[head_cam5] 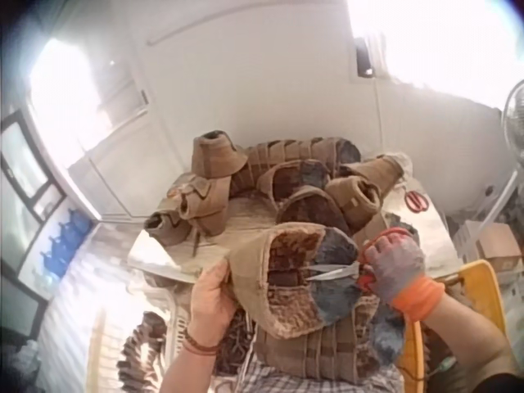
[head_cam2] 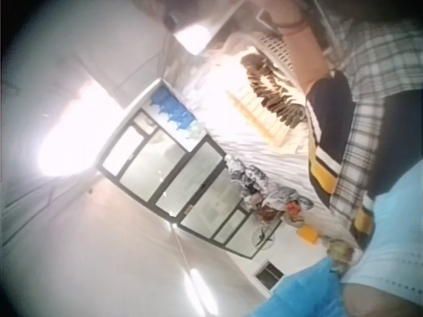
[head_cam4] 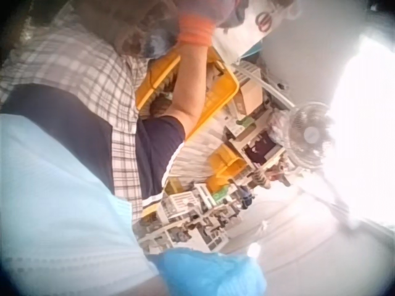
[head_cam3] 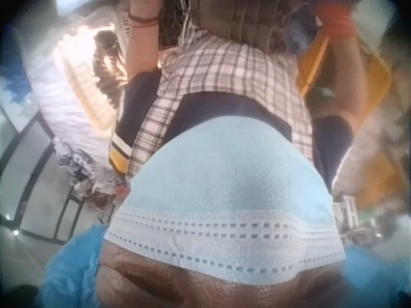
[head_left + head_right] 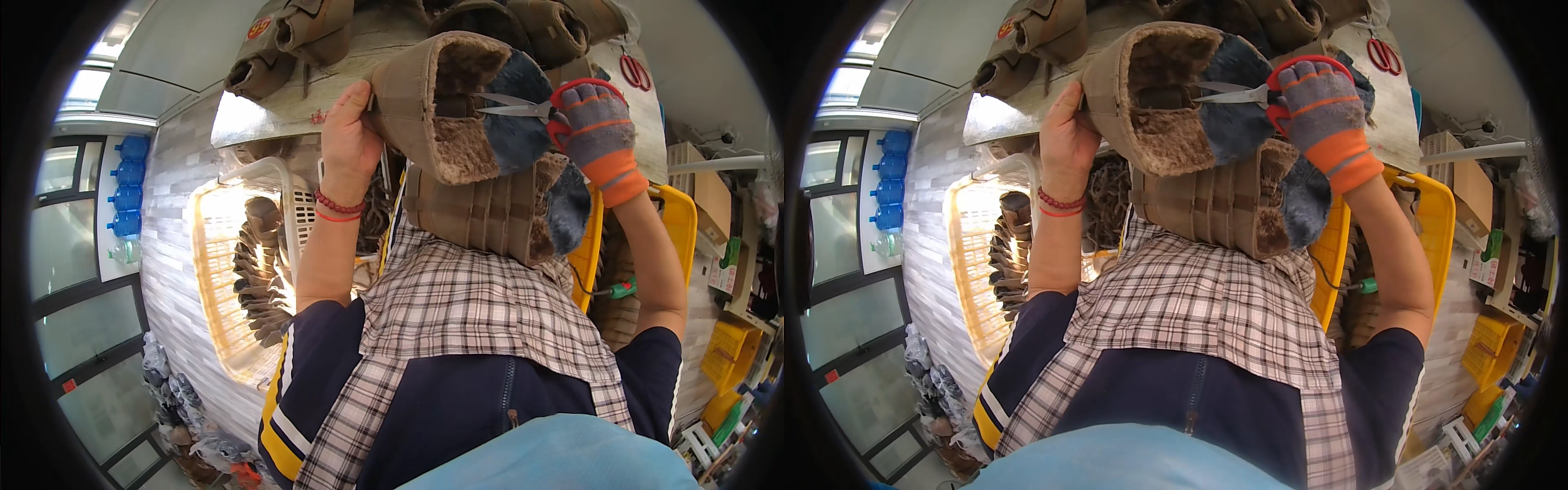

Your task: The person uses a green rotary tool to grind the inner lining of a brown shoe upper, then switches to red-handled scissors to trim excess fabric inside the upper. The person handles multiple shoe uppers, placing trimmed pieces into a yellow bin.

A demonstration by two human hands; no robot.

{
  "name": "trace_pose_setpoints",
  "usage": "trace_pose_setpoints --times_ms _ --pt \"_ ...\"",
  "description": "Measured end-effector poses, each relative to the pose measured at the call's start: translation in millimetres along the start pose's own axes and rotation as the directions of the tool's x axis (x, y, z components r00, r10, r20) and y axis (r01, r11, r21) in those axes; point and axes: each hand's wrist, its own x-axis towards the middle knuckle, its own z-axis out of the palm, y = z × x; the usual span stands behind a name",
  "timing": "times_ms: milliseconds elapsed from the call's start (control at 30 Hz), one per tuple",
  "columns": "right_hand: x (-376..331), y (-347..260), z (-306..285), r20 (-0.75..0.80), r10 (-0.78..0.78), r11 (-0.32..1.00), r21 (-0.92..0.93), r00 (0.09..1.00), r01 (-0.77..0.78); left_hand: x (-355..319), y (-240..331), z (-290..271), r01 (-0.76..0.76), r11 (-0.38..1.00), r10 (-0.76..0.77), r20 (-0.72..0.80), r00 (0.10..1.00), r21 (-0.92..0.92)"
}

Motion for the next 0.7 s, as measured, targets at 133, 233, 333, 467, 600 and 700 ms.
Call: trace_pose_setpoints --times_ms 133,233,333,467,600,700 --pt "-3.1 0.7 -6.2 -0.026 0.012 1.000 0.025 1.000 -0.011 -3.0 0.8 7.7 0.008 1.000 -0.007 0.023 1.000 -0.027" --pt "-5.9 3.1 2.1 -0.052 -0.033 0.999 0.035 0.998 0.034 -2.5 -1.1 7.5 0.021 1.000 -0.020 0.047 0.999 -0.024" --pt "-8.8 2.5 6.9 -0.052 -0.051 0.997 0.063 0.997 0.054 -2.1 -4.1 9.3 0.037 0.999 -0.036 0.041 0.999 -0.033" --pt "-11.6 -4.7 2.2 -0.042 0.030 0.978 0.206 0.999 -0.021 -3.0 -5.7 10.4 0.046 0.999 -0.045 0.039 0.998 -0.014" --pt "-26.1 -8.1 25.7 0.357 0.318 0.035 0.921 0.878 -0.387 -0.2 -11.8 -1.6 0.087 0.996 -0.087 0.025 0.996 -0.019" --pt "-31.0 7.7 33.4 0.249 0.342 0.056 0.957 0.906 -0.284 -4.5 -11.1 4.4 0.068 0.997 -0.068 -0.005 0.998 -0.030"
